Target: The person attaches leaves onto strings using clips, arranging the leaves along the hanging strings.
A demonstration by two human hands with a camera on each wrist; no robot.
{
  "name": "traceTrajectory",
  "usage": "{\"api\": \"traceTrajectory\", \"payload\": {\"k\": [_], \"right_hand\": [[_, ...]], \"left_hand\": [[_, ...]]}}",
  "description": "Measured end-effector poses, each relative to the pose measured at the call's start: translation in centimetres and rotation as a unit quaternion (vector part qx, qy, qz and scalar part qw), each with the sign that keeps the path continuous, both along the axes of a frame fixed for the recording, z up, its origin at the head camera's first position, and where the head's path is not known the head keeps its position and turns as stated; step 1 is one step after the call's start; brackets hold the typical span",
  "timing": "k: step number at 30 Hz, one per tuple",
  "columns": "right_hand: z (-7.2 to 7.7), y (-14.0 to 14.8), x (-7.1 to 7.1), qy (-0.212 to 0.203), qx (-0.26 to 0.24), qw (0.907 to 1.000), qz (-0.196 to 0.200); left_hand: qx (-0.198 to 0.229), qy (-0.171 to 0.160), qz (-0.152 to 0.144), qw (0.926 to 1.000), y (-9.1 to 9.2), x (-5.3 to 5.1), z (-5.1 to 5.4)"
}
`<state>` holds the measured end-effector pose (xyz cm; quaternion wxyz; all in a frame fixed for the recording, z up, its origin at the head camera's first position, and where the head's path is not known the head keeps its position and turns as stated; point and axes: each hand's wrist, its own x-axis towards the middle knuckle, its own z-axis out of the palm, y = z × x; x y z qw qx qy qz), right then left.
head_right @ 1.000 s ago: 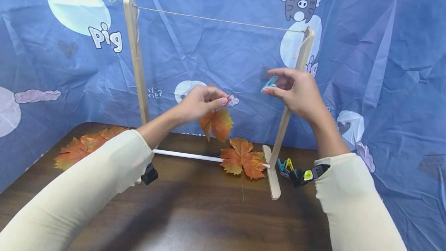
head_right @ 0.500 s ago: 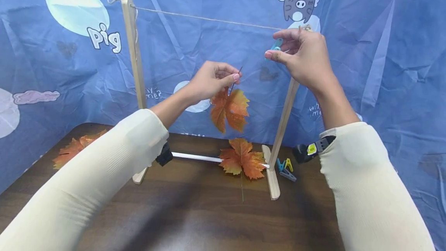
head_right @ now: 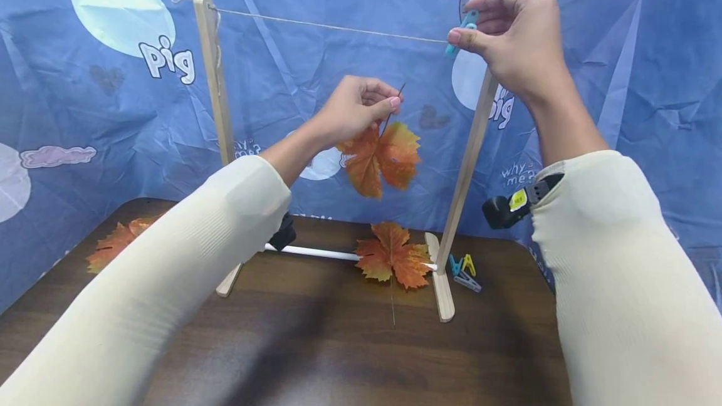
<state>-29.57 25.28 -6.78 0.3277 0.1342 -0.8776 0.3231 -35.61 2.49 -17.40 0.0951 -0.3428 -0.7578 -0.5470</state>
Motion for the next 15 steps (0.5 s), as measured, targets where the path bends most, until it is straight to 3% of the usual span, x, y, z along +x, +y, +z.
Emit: {"api": "traceTrajectory", "payload": {"k": [7,15], "right_hand": [[1.0,-0.2,-0.5,-0.002,-0.091,0.9955,0.026],[1.3,-0.4,-1.4,0.004,-0.104,0.9936,0.042]], "left_hand": [[-0.009,-0.011,0.034,0.9993,0.5,0.0,0.6],[0.003,-0.019,0.03,0.9994,1.3,0.1,0.7]]}}
